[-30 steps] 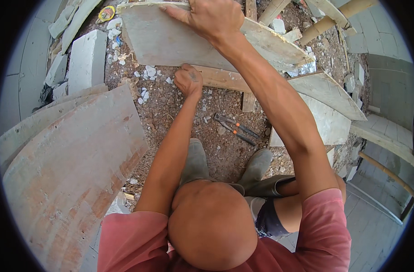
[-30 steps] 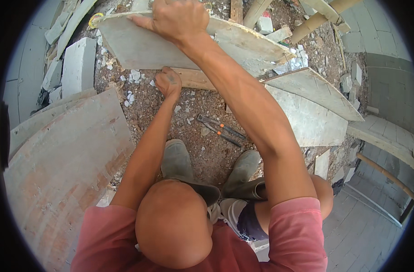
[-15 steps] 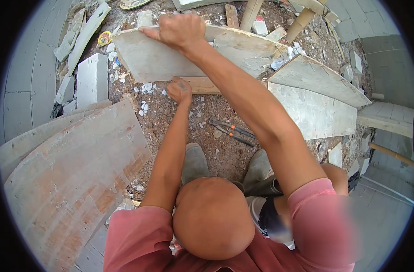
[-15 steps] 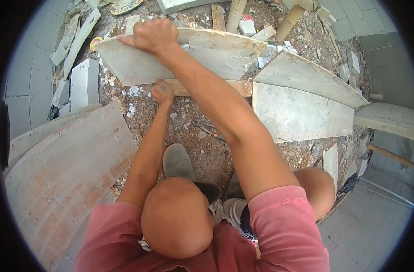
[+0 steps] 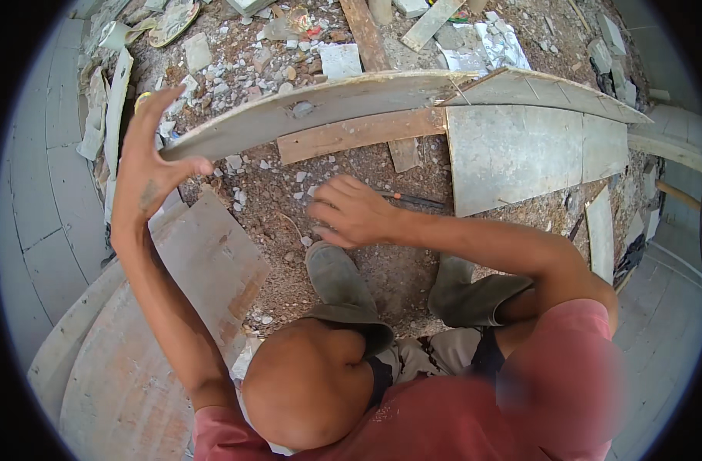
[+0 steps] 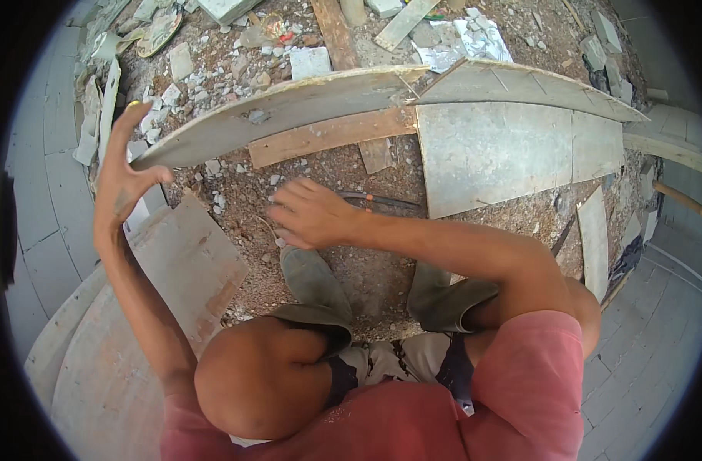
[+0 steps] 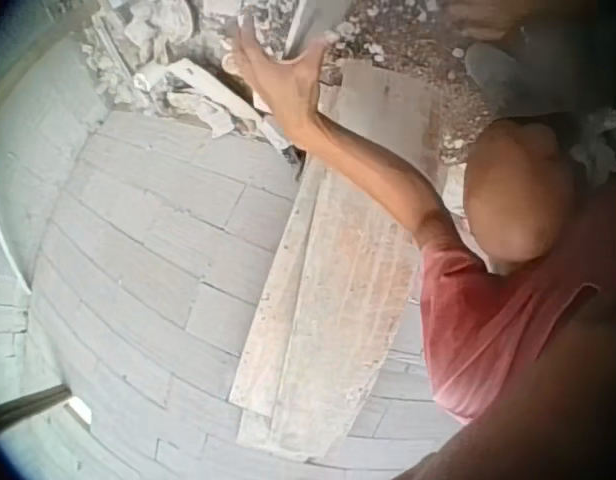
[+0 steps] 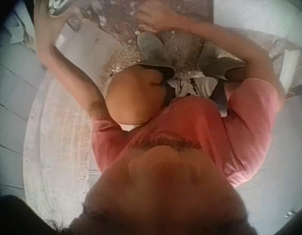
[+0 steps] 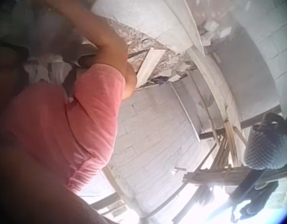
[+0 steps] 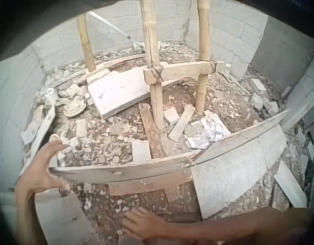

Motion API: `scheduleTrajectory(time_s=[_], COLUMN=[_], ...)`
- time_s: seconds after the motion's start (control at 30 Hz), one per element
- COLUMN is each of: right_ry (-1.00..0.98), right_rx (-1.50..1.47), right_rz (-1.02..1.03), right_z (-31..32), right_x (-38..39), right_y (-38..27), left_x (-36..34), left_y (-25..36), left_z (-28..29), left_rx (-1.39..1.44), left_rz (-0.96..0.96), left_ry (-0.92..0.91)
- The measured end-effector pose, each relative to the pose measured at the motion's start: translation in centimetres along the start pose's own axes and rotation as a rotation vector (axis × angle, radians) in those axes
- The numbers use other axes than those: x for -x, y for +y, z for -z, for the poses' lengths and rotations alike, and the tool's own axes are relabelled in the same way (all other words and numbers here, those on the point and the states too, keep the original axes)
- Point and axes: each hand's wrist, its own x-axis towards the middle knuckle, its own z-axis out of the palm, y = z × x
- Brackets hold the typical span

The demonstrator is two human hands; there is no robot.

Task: The person measures a wooden plank with a tape, uses a hand saw to cut through the wood, and uses pliers to manipulate small sections of the wood.

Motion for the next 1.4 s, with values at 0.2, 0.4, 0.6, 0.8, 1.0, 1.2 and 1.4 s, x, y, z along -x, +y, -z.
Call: scheduleTrajectory(time_s=[0.2,0.4,0.6,0.8,1.0,1.2,1.4], right_ry=[-0.472,-0.467,-0.194,0.584,1.66,2.378,3.019], right_rx=[0.544,0.551,-0.387,-0.987,-1.367,-1.163,0.132], right_rz=[-0.528,-0.82,-1.863,-2.106,-1.918,-1.56,-1.088], right_z=[-1.8,-5.2,2.7,8.1,21.7,31.4,28.5], right_x=[15.7,14.5,10.4,13.6,10.4,17.2,11.5], right_y=[3.6,2.6,-8.7,-28.2,-42.0,-47.1,-39.5], left_x=[-2.9,-2.6,-2.0,1.4,4.9,7.1,7.7], left_y=[-1.1,0.5,8.7,20.8,28.5,32.4,32.1], left_z=[-0.8,1.1,9.7,17.0,20.4,21.4,21.7], left_rx=[-0.32,-0.309,-0.335,-0.312,-0.278,-0.335,-0.357], left_rz=[0.218,0.108,0.097,-0.122,-0.113,-0.185,-0.188], left_ry=[-0.57,-0.635,-0.73,-0.753,-0.867,-0.781,-0.787])
